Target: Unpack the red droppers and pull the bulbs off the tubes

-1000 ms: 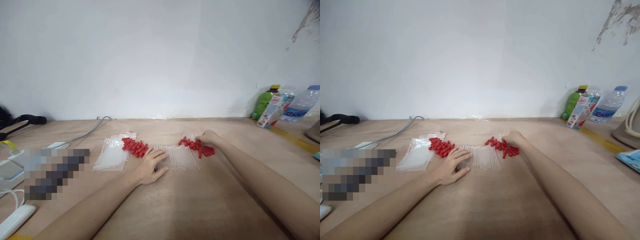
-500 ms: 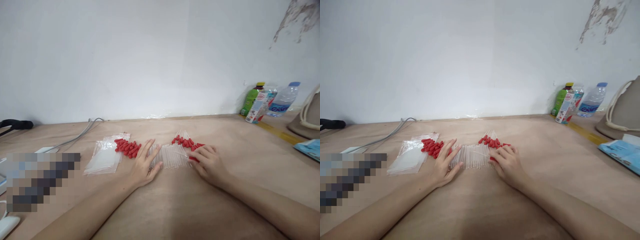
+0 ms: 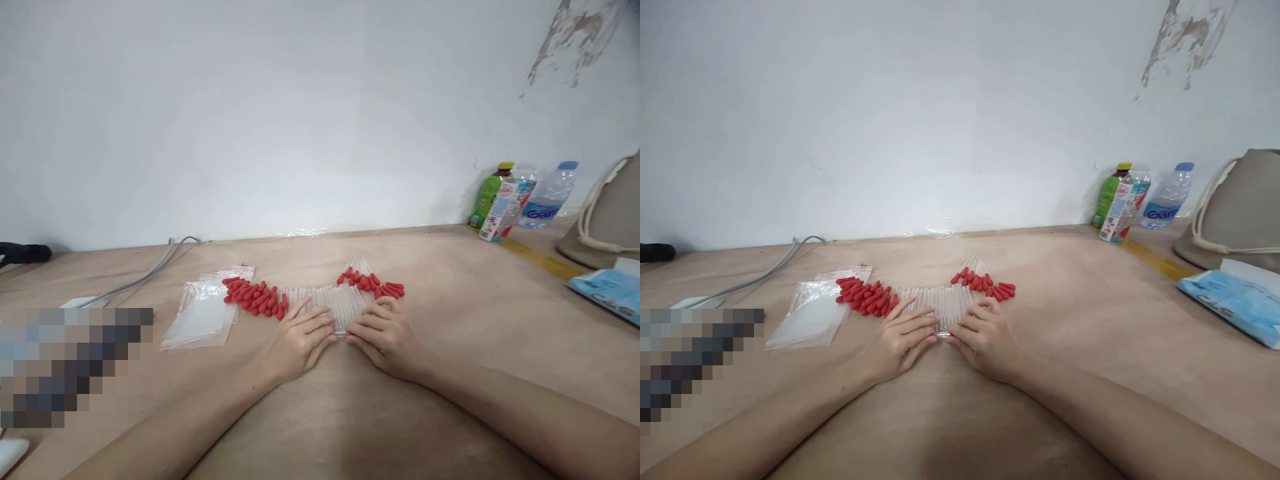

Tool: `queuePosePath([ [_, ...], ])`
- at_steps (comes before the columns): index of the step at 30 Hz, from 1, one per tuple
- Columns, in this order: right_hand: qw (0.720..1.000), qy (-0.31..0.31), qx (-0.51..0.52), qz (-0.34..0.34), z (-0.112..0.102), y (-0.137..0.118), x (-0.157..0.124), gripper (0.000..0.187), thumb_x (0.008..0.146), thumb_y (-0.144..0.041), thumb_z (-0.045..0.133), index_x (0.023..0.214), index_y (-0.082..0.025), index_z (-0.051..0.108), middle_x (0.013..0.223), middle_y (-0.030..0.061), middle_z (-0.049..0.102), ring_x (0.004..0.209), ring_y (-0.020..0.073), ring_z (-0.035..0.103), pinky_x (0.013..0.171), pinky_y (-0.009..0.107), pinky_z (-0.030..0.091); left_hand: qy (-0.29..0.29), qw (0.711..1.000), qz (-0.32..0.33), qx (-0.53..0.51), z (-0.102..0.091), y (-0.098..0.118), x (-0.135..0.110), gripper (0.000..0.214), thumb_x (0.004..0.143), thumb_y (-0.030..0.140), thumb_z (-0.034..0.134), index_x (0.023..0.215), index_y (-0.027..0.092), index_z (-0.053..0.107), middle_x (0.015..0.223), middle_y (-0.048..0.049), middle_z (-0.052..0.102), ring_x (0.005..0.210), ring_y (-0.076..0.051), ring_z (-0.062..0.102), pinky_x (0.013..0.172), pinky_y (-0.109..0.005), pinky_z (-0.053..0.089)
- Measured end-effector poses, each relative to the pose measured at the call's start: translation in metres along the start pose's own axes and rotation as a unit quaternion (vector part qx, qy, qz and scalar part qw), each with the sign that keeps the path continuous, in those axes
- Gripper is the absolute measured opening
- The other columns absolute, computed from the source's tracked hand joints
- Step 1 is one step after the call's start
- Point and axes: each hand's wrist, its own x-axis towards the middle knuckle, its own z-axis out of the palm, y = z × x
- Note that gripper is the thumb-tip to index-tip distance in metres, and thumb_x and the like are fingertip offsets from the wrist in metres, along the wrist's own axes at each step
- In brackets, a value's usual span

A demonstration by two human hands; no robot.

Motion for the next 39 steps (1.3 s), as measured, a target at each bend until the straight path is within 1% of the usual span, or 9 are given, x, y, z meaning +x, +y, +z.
queuePosePath([
  [6, 1.0, 0.012, -0.021, -0.011, -0.003, 0.001, -0.005, 0.012, 0.082, -0.025, 0.055, 0.087, -0.022, 0.066, 0.057, -0.0022, 0.06, 0.064, 0.0111, 0.049, 0.066, 0.031, 0.024, 0.007, 1.0, 0.016, -0.023, -0.001, 0.001, -0.002, 0.011, 0.083, 0.016, 0.053, 0.088, 0.016, 0.062, 0.096, -0.0028, 0.069, 0.102, -0.017, 0.059, 0.103, -0.042, 0.031],
  [13, 0.999, 0.043, -0.015, -0.026, -0.01, -0.002, -0.004, 0.011, 0.08, -0.022, 0.058, 0.089, -0.02, 0.065, 0.061, -0.003, 0.064, 0.063, 0.0104, 0.049, 0.066, 0.03, 0.026, 0.014, 0.999, 0.03, -0.03, -0.007, 0.003, 0.0, 0.009, 0.083, 0.015, 0.052, 0.086, 0.016, 0.061, 0.094, -0.0029, 0.07, 0.1, -0.017, 0.06, 0.103, -0.042, 0.031],
  [20, 0.997, 0.047, -0.042, -0.054, -0.012, 0.001, -0.009, 0.012, 0.08, -0.023, 0.059, 0.091, -0.021, 0.063, 0.069, -0.0025, 0.068, 0.068, 0.0103, 0.053, 0.071, 0.031, 0.029, 0.021, 0.999, 0.041, -0.016, -0.008, 0.003, 0.0, 0.007, 0.081, 0.016, 0.056, 0.086, 0.015, 0.06, 0.096, -0.0028, 0.069, 0.102, -0.017, 0.059, 0.105, -0.04, 0.029],
  [27, 0.995, 0.058, -0.051, -0.058, -0.015, -0.001, -0.01, 0.013, 0.079, -0.023, 0.061, 0.091, -0.021, 0.063, 0.067, -0.0023, 0.067, 0.065, 0.01, 0.052, 0.067, 0.03, 0.028, 0.031, 0.998, 0.051, 0.004, -0.011, 0.008, 0.002, 0.007, 0.082, 0.016, 0.054, 0.086, 0.015, 0.06, 0.097, -0.0031, 0.069, 0.101, -0.017, 0.06, 0.103, -0.042, 0.03],
  [30, 0.995, 0.073, -0.041, -0.055, -0.018, 0.0, -0.01, 0.013, 0.078, -0.022, 0.061, 0.09, -0.021, 0.064, 0.065, -0.0026, 0.066, 0.062, 0.0095, 0.051, 0.067, 0.03, 0.028, 0.048, 0.997, 0.056, 0.018, -0.013, 0.004, -0.002, 0.007, 0.081, 0.015, 0.056, 0.086, 0.016, 0.06, 0.096, -0.0032, 0.069, 0.1, -0.018, 0.06, 0.101, -0.043, 0.033],
  [32, 0.995, 0.084, -0.036, -0.033, -0.02, 0.007, -0.012, 0.012, 0.078, -0.021, 0.061, 0.089, -0.021, 0.065, 0.065, -0.0022, 0.066, 0.062, 0.0099, 0.051, 0.067, 0.03, 0.029, 0.063, 0.997, 0.03, 0.027, -0.016, -0.004, -0.006, 0.008, 0.081, 0.015, 0.055, 0.088, 0.017, 0.06, 0.094, -0.0037, 0.069, 0.095, -0.017, 0.061, 0.093, -0.039, 0.041],
  [34, 0.996, 0.091, -0.023, 0.014, -0.022, 0.018, -0.015, 0.012, 0.078, -0.02, 0.06, 0.088, -0.022, 0.065, 0.068, -0.0011, 0.066, 0.064, 0.0106, 0.052, 0.067, 0.03, 0.031, 0.072, 0.996, -0.035, 0.039, -0.02, -0.013, -0.009, 0.011, 0.083, 0.015, 0.052, 0.09, 0.017, 0.06, 0.093, -0.0047, 0.067, 0.086, -0.015, 0.062, 0.08, -0.031, 0.048],
  [37, 0.992, 0.083, 0.036, 0.089, -0.02, 0.037, -0.014, 0.016, 0.081, -0.02, 0.055, 0.094, -0.02, 0.064, 0.077, 0.0028, 0.064, 0.071, 0.0121, 0.054, 0.066, 0.028, 0.038, 0.074, 0.985, -0.141, 0.068, -0.023, -0.025, -0.011, 0.016, 0.085, 0.017, 0.047, 0.093, 0.018, 0.061, 0.086, -0.0049, 0.059, 0.075, -0.012, 0.058, 0.063, -0.023, 0.049],
  [39, 0.984, 0.08, 0.067, 0.141, -0.018, 0.048, -0.011, 0.019, 0.084, -0.022, 0.05, 0.097, -0.019, 0.063, 0.081, 0.0053, 0.059, 0.074, 0.0134, 0.054, 0.064, 0.027, 0.042, 0.073, 0.979, -0.17, 0.088, -0.021, -0.029, -0.009, 0.02, 0.085, 0.016, 0.044, 0.097, 0.017, 0.061, 0.082, -0.0045, 0.052, 0.071, -0.012, 0.054, 0.059, -0.023, 0.048],
])
